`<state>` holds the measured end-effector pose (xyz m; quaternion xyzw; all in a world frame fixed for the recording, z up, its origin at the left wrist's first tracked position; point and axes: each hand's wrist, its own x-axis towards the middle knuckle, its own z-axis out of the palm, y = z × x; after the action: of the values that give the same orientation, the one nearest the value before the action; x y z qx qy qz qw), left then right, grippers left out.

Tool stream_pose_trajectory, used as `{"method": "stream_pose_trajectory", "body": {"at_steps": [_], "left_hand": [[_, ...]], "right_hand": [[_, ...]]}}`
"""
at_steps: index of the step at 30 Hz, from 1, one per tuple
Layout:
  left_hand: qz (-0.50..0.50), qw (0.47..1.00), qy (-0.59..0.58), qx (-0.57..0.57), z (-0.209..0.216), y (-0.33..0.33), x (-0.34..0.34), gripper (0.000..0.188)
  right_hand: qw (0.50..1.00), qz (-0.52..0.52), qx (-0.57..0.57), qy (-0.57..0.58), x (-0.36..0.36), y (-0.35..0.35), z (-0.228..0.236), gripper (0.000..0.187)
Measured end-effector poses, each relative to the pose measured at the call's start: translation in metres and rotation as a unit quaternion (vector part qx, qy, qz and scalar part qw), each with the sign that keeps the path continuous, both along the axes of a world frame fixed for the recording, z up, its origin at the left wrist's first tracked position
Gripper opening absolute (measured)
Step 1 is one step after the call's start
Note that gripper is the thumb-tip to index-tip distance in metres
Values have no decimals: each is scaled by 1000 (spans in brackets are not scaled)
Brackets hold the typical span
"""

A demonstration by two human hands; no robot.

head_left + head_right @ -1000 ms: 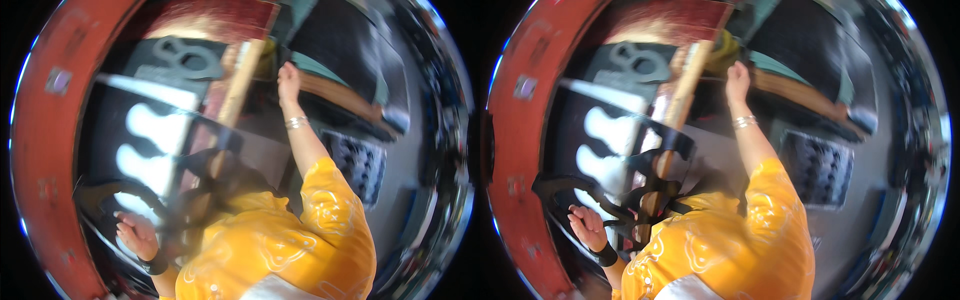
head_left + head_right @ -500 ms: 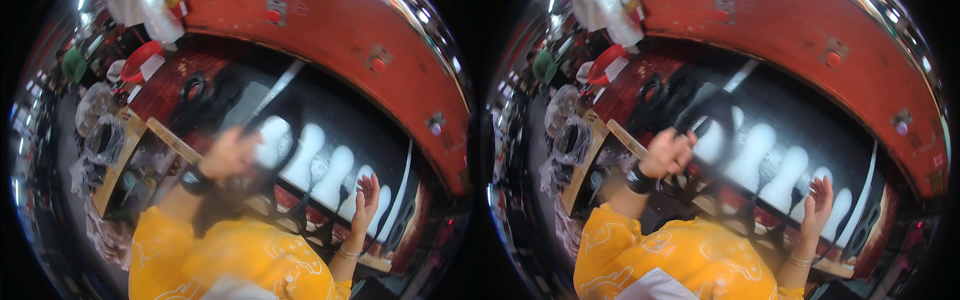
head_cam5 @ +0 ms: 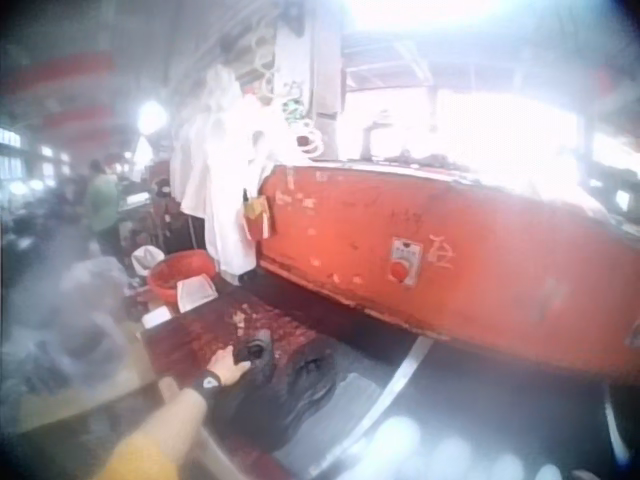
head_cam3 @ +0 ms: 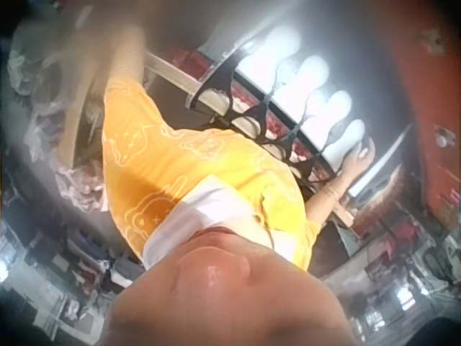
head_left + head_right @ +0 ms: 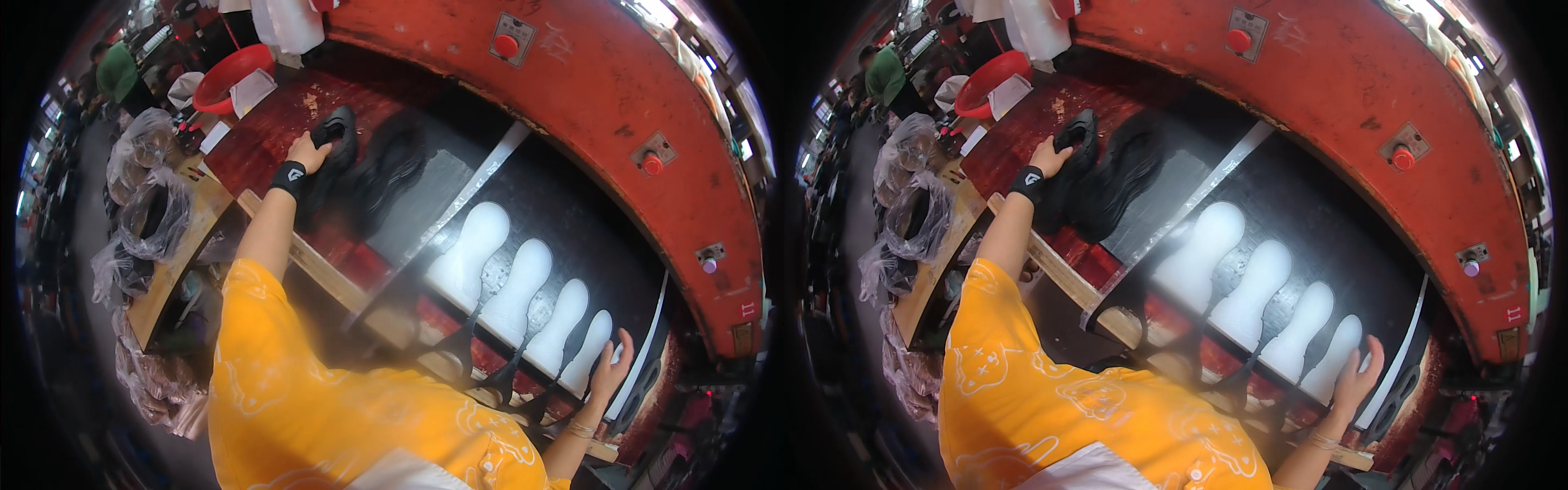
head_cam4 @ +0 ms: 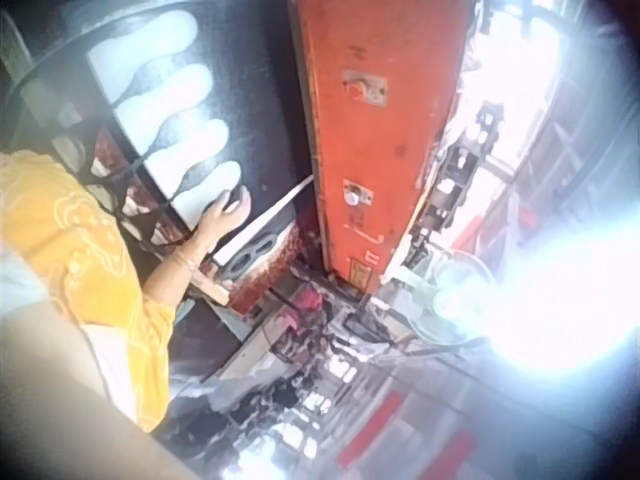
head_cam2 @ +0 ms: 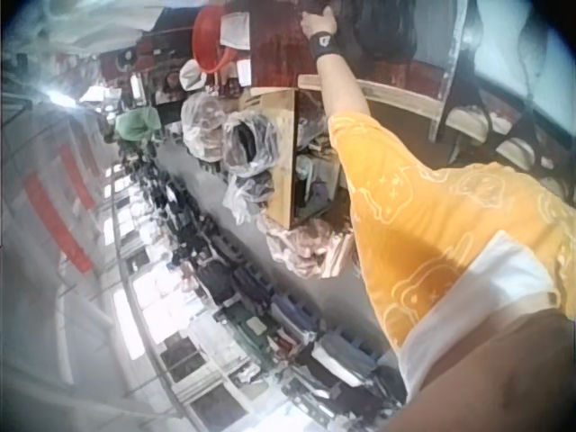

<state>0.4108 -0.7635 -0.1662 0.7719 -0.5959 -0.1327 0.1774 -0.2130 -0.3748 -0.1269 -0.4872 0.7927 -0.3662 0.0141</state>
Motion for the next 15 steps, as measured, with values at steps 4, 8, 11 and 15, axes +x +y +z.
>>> {"method": "stream_pose_trajectory", "body": {"at_steps": [4, 8, 11, 15], "left_hand": [[-40, 934, -70, -349, 29, 1, -54, 60], [-366, 867, 110, -320, 57, 15, -198, 53], [-508, 829, 16, -236, 47, 50, -295, 58], [-493, 855, -120, -108, 44, 96, -308, 63]], "right_hand": [[956, -129, 148, 219, -29, 14, -9, 50], [943, -158, 220, 194, -36, 23, -21, 55], [942, -152, 220, 201, -25, 29, -20, 59], [951, -165, 201, 170, 9, 56, -5, 63]]}}
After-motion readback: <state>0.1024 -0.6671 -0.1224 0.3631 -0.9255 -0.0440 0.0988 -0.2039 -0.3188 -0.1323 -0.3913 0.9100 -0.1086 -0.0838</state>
